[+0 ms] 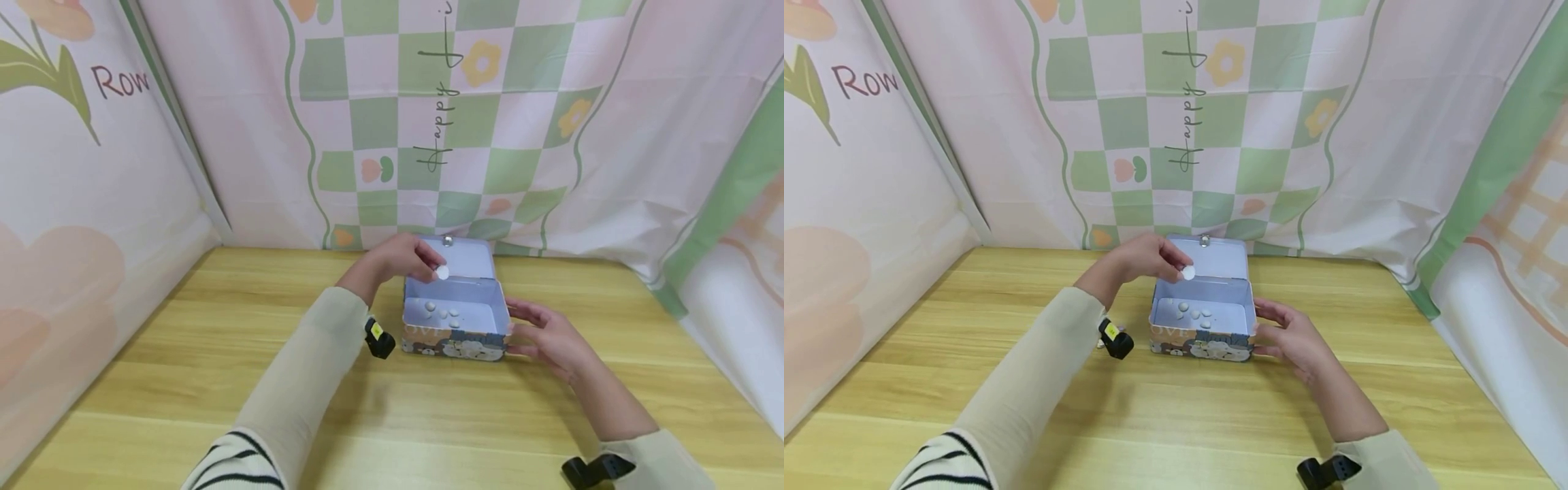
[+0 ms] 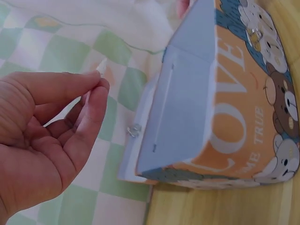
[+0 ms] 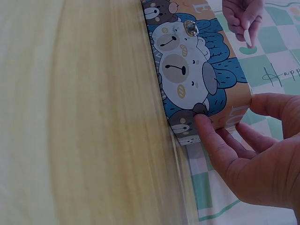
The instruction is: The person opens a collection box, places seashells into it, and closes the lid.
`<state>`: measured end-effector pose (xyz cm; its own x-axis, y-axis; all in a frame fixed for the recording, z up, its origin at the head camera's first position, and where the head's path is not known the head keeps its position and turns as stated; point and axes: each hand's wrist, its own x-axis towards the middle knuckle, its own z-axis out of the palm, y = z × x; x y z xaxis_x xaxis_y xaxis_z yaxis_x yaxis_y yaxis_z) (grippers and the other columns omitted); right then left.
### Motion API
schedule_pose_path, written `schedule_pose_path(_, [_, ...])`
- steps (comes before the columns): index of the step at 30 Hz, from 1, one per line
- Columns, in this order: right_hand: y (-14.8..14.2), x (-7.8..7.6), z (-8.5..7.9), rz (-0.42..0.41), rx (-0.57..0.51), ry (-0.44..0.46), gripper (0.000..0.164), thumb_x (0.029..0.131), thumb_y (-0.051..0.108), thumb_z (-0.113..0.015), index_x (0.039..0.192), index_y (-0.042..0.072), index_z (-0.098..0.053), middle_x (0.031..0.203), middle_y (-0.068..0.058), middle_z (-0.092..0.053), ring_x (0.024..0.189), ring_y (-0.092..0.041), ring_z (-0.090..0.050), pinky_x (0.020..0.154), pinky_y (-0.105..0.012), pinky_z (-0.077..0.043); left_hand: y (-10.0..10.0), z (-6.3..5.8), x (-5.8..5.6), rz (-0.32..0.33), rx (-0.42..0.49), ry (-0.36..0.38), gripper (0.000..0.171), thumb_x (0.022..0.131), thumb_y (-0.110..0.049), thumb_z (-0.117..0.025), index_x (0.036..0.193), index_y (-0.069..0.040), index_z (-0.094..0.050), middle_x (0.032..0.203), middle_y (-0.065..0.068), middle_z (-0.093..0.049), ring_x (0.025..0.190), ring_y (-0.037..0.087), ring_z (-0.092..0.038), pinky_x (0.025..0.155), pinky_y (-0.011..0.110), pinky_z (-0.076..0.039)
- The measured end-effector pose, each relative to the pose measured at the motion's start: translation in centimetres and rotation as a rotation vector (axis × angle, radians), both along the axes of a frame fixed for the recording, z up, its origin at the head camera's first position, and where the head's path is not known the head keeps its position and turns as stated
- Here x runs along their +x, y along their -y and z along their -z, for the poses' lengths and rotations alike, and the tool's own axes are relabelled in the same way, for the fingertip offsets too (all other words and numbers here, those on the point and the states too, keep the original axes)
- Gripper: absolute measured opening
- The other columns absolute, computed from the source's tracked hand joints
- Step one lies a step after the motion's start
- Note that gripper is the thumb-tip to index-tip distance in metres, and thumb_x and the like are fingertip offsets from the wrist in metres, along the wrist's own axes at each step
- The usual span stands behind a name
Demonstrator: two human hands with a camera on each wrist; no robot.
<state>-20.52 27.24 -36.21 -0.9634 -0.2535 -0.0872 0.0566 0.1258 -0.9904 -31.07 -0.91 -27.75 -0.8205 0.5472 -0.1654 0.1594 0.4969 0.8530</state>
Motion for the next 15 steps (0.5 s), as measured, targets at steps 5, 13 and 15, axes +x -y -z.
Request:
schedule_pose_path(5, [0.0,0.0,-0.1,0.000,0.004,0.004,0.064,0.098,0.003,-0.052,0.151,-0.008,-0.018,0.152,-0.032,-0.022,0.110,-0.025,-0.060,0.085,-0.040,-0.055,-0.4,0.7,-0.7,-0.028,-0.080,0.021,0.026,0.081,0.001,-0.076,0.106,-0.009,-0.074,0.094,0.005,-0.069,0.084,0.017,-0.063,0.089,0.039,-0.053])
schedule_pose_path(13, [0.0,0.0,-0.1,0.001,0.006,0.004,0.062,0.098,0.001,-0.050,0.151,-0.008,-0.018,0.151,-0.032,-0.023,0.110,-0.027,-0.059,0.085,-0.041,-0.055,-1.1,1.4,-1.4,-0.095,-0.125,0.067,0.020,0.084,0.003,-0.071,0.102,-0.005,-0.075,0.087,0.007,-0.071,0.077,0.019,-0.066,0.086,0.039,-0.055])
schedule_pose_path(15, [0.1,0.1,-0.1,0.002,0.006,0.004,0.062,0.098,0.001,-0.050,0.151,-0.008,-0.018,0.151,-0.032,-0.023,0.110,-0.026,-0.059,0.085,-0.041,-0.055,-1.3,1.5,-1.5,-0.109,-0.115,0.077,0.020,0.084,0.004,-0.070,0.103,-0.002,-0.074,0.085,0.009,-0.071,0.076,0.020,-0.067,0.085,0.039,-0.055])
